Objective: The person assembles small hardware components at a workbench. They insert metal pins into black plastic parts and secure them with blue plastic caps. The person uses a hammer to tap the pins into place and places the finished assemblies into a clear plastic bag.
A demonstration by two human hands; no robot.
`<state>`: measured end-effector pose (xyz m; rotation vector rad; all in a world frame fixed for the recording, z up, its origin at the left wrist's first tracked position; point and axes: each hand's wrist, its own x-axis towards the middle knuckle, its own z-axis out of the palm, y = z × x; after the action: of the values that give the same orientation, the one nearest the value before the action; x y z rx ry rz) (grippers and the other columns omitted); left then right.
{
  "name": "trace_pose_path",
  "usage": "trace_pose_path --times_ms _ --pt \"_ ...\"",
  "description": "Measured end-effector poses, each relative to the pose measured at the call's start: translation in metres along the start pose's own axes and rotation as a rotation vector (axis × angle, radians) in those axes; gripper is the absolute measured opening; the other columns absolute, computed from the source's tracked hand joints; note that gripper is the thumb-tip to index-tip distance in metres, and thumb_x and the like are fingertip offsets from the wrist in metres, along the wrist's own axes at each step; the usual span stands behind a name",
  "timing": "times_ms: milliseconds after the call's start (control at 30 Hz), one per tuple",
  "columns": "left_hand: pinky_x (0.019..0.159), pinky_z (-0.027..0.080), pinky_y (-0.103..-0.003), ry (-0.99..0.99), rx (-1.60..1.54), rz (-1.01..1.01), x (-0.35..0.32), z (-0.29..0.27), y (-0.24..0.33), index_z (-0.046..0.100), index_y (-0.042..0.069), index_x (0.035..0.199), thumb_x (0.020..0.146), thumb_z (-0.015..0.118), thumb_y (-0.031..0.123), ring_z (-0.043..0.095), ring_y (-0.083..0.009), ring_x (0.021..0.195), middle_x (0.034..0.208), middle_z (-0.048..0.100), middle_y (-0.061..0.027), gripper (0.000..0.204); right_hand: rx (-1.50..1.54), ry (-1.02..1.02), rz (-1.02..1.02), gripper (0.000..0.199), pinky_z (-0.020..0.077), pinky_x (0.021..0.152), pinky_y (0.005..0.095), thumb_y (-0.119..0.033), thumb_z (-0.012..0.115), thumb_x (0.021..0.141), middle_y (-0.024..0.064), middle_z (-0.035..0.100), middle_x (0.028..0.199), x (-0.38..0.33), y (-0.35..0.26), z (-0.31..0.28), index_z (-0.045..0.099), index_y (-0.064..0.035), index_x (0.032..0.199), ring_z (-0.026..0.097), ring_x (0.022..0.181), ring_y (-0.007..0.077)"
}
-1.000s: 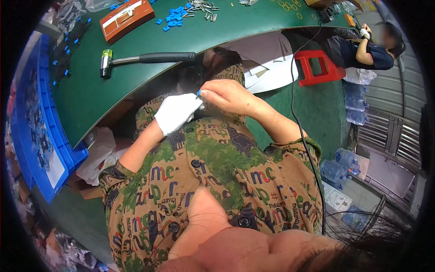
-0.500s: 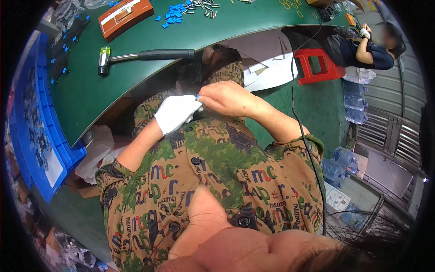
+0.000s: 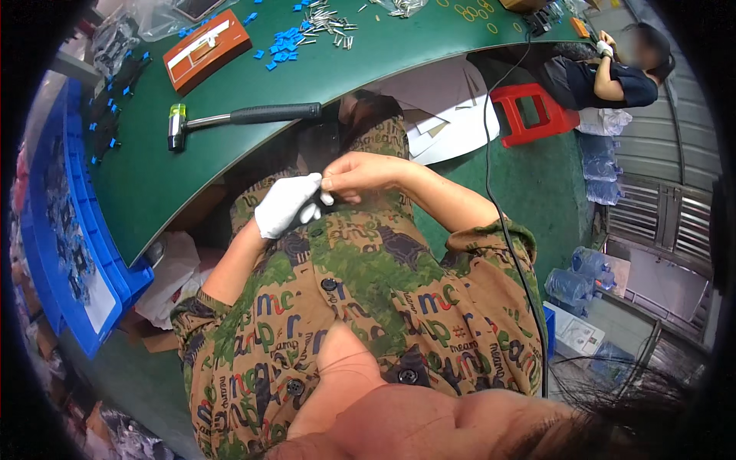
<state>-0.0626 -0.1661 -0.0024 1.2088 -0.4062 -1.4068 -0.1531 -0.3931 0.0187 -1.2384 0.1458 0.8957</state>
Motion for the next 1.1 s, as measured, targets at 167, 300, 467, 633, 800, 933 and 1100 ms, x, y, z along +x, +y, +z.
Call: trace_pose_path --times_ms 167,300,467,633,800,933,1100 --pt "0.056 0.045 -0.026 0.159 -0.088 0.083 -0.001 -0.015 0.002 0.074 0.002 0.087 0.107 0.054 0.033 0.059 -0.0117 0.057 0.073 0.068 -0.0044 0.042 -0.825 0.496 -0.401 0.027 0.0517 0.072 0.0324 -0.029 0.069 0.099 0.0081 0.069 0.083 -0.022 -0.074 -0.008 0.072 -0.0027 0.099 0.064 0.079 0.0140" --pt "0.060 0.048 -0.032 0.107 -0.444 0.187 -0.006 -0.037 -0.004 0.070 0.000 0.090 0.107 0.044 0.037 0.059 -0.0183 0.059 0.083 0.071 -0.0143 0.048 -1.099 0.955 -0.571 0.019 0.0536 0.080 0.0362 -0.023 0.068 0.097 0.0076 0.072 0.095 -0.023 -0.104 -0.051 0.074 -0.0062 0.104 0.069 0.090 0.0248" --pt "0.109 0.044 -0.048 0.045 -0.657 0.331 -0.019 -0.026 0.021 0.067 -0.002 0.096 0.095 0.057 0.031 0.067 -0.0319 0.076 0.087 0.069 -0.0178 0.035 -1.549 1.152 -0.650 0.020 0.0458 0.096 0.0437 -0.021 0.068 0.092 0.0052 0.070 0.115 0.008 -0.125 -0.081 0.075 -0.0177 0.110 0.063 0.115 0.0252" --pt "0.113 0.038 -0.042 -0.178 -0.606 0.394 -0.014 -0.029 0.010 0.054 -0.006 0.132 0.089 0.065 0.031 0.064 -0.0322 0.108 0.110 0.069 -0.0227 0.058 -1.825 1.208 -0.607 0.025 0.0331 0.111 0.0617 -0.029 0.068 0.094 0.0048 0.063 0.134 0.035 -0.123 -0.101 0.073 -0.0227 0.118 0.048 0.138 0.0285" --pt "0.114 0.038 -0.043 -0.169 -0.715 0.108 -0.008 -0.036 -0.011 0.035 -0.008 0.152 0.087 0.070 0.029 0.064 -0.0311 0.113 0.110 0.068 -0.0225 0.083 -1.900 1.140 -0.502 0.027 0.0250 0.117 0.0666 -0.037 0.067 0.096 0.0039 0.059 0.139 0.015 -0.115 -0.077 0.072 -0.0207 0.117 0.043 0.143 0.0280" --pt "0.120 0.030 -0.054 -0.214 -0.687 0.261 -0.017 -0.020 -0.001 0.041 -0.010 0.147 0.089 0.066 0.042 0.061 -0.0425 0.115 0.109 0.068 -0.0251 0.082 -1.865 1.129 -0.445 0.036 0.0230 0.119 0.0639 -0.041 0.068 0.094 0.0032 0.059 0.140 -0.010 -0.092 -0.052 0.069 -0.0165 0.121 0.043 0.144 0.0266" --pt "0.100 0.044 -0.045 -0.315 -0.953 0.229 -0.014 -0.015 0.006 0.060 -0.004 0.116 0.101 0.053 0.046 0.064 -0.0360 0.101 0.100 0.070 -0.0212 0.053 -1.797 1.123 -0.452 0.041 0.0222 0.121 0.0595 -0.039 0.074 0.090 0.0012 0.061 0.138 -0.026 -0.074 -0.042 0.067 -0.0159 0.123 0.044 0.143 0.0241"
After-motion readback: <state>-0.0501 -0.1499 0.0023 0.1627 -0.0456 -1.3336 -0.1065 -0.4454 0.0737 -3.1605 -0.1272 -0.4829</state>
